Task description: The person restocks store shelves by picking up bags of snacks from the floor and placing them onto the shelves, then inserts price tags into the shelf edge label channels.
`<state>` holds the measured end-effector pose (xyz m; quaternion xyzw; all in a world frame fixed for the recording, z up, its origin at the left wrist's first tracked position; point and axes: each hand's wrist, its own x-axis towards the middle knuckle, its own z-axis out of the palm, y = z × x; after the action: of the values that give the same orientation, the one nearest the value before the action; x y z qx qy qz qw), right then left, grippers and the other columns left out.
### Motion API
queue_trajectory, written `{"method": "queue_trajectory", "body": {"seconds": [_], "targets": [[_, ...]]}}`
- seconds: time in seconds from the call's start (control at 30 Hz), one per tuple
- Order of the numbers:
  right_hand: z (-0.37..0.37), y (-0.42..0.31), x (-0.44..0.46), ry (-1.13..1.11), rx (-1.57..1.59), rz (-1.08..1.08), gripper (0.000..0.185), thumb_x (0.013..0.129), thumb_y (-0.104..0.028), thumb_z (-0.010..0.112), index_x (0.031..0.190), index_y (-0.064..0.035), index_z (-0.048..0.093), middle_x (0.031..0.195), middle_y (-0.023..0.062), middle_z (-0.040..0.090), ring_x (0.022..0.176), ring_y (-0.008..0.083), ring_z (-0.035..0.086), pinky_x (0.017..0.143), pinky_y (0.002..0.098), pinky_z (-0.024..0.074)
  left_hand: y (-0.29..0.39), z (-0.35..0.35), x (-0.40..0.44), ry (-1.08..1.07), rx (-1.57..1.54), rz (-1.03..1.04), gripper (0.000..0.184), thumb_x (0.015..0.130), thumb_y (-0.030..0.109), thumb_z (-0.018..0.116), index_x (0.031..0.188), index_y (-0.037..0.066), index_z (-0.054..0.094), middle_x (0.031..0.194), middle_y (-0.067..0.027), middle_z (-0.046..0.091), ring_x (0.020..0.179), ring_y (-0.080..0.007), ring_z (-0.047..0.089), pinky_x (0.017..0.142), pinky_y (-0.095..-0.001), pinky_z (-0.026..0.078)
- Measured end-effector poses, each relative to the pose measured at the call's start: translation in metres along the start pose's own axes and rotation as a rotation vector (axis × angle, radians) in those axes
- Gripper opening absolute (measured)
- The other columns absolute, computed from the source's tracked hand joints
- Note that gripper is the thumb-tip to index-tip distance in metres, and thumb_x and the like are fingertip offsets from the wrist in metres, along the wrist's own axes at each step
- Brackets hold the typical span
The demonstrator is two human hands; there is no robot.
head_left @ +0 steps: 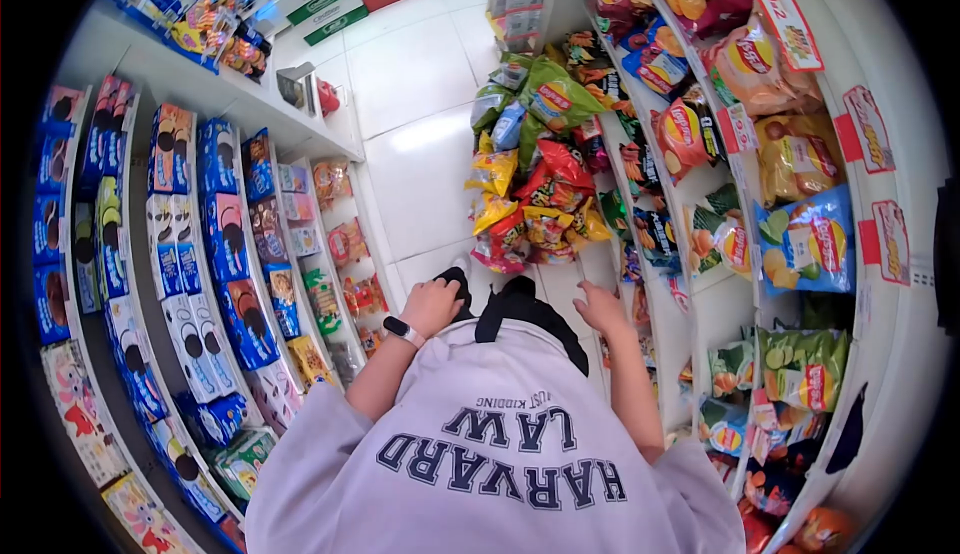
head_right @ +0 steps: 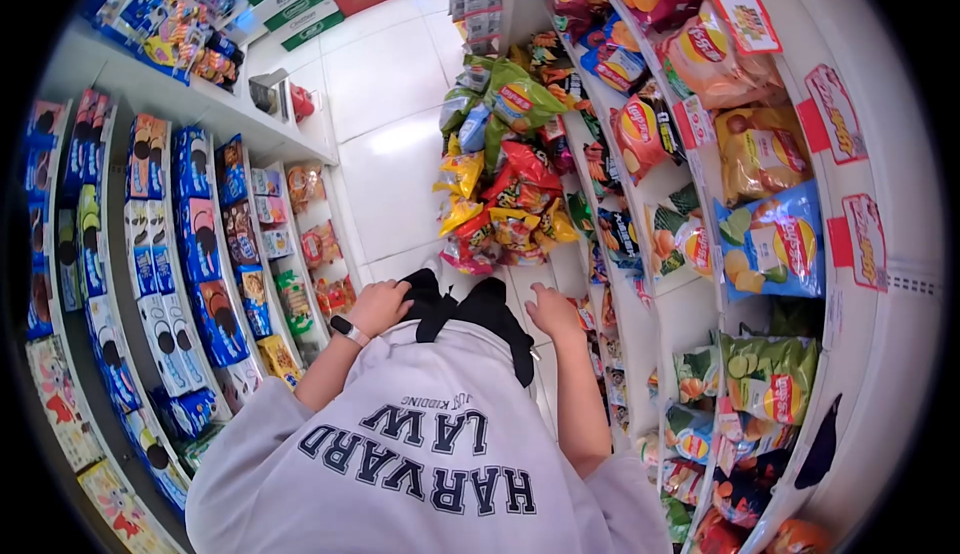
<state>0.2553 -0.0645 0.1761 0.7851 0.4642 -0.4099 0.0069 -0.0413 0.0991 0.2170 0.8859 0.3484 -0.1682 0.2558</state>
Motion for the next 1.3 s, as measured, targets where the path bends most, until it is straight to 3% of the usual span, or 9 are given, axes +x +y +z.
{"method": "queue_trajectory", "body": {"seconds": [0.3,0.5,0.67,0.73,0.8,0.87,0.93,1.0,1.3], "targets": [[-0.01,-0.045,-0.002,0.314,0.258,-0.163,0.042,0.084,-0.022,0.057,0.121,-0.0038,0.051,0.108,0.0234,0.061,0.099,0.0387,0.058,0.086,0.043,0.0467,0.004,-0.033,0.026,0.046,0.177,0.167,0.023,0.084,0.027,0.058,0.096,0.007,0.059,0.086,-0.0131,0.062,0.085,-0.0309,0.061,0.075,-0.0421,0.046],[0.024,-0.021,-0.014,0.29,0.332,0.056,0.034,0.08,-0.015,0.052,0.11,-0.0017,0.055,0.109,0.0221,0.06,0.102,0.0383,0.058,0.086,0.0465,0.0471,-0.012,-0.021,0.044,0.016,0.319,0.264,0.034,0.081,0.031,0.061,0.108,0.011,0.058,0.096,-0.0121,0.062,0.089,-0.0288,0.063,0.074,-0.0411,0.049],[0.036,-0.02,-0.034,0.471,0.44,0.328,0.027,0.074,-0.022,0.06,0.095,-0.0064,0.068,0.089,0.0193,0.067,0.084,0.0344,0.065,0.073,0.0453,0.0514,-0.089,0.04,0.116,-0.085,0.605,0.519,0.038,0.084,0.035,0.059,0.117,0.017,0.055,0.095,-0.0096,0.061,0.08,-0.0286,0.063,0.067,-0.0414,0.051],[0.016,-0.023,-0.062,0.428,0.481,0.35,0.032,0.078,-0.022,0.058,0.106,-0.0076,0.063,0.09,0.0172,0.067,0.084,0.0332,0.066,0.072,0.0453,0.0515,-0.017,-0.011,0.112,-0.235,0.533,0.556,0.034,0.082,0.029,0.06,0.109,0.009,0.057,0.09,-0.0132,0.064,0.081,-0.0322,0.063,0.067,-0.0432,0.051],[0.047,-0.017,-0.052,0.685,0.61,0.347,0.03,0.079,-0.02,0.053,0.106,-0.0104,0.059,0.091,0.0205,0.065,0.083,0.0361,0.064,0.072,0.0472,0.0505,-0.01,0.002,0.145,-0.465,0.113,0.291,0.028,0.092,0.026,0.048,0.098,0.002,0.06,0.09,-0.018,0.061,0.077,-0.0367,0.058,0.069,-0.0449,0.046],[0.057,-0.014,-0.062,0.675,0.53,0.48,0.031,0.081,-0.021,0.052,0.11,-0.0115,0.058,0.097,0.0213,0.064,0.09,0.0356,0.063,0.077,0.0495,0.0489,0.036,-0.004,0.152,-0.297,0.667,0.863,0.037,0.091,0.038,0.047,0.104,0.006,0.06,0.093,-0.0169,0.062,0.071,-0.0365,0.059,0.065,-0.0461,0.048],[0.077,-0.004,-0.074,0.758,0.567,0.544,0.035,0.082,-0.022,0.053,0.115,-0.0134,0.055,0.103,0.0216,0.062,0.094,0.0359,0.062,0.08,0.0513,0.0474,0.113,-0.024,0.133,-0.409,0.736,0.866,0.027,0.091,0.033,0.047,0.102,0.011,0.06,0.097,-0.0067,0.062,0.078,-0.027,0.059,0.066,-0.0433,0.047],[0.094,-0.003,-0.091,0.805,0.639,0.58,0.036,0.082,-0.024,0.053,0.117,-0.0145,0.054,0.104,0.022,0.061,0.093,0.0363,0.062,0.079,0.0509,0.0481,0.155,-0.026,0.129,-0.284,0.688,0.969,0.031,0.082,0.028,0.058,0.105,0.007,0.059,0.09,-0.0161,0.064,0.085,-0.0339,0.063,0.069,-0.0451,0.051],[0.116,-0.008,-0.138,0.7,0.729,0.765,0.033,0.086,-0.026,0.05,0.115,-0.0103,0.055,0.102,0.016,0.065,0.093,0.035,0.063,0.075,0.0472,0.0503,0.251,-0.019,0.063,-0.24,0.397,1.443,0.026,0.081,0.022,0.06,0.098,0.003,0.059,0.085,-0.0169,0.061,0.08,-0.0349,0.06,0.072,-0.0457,0.047]]}}
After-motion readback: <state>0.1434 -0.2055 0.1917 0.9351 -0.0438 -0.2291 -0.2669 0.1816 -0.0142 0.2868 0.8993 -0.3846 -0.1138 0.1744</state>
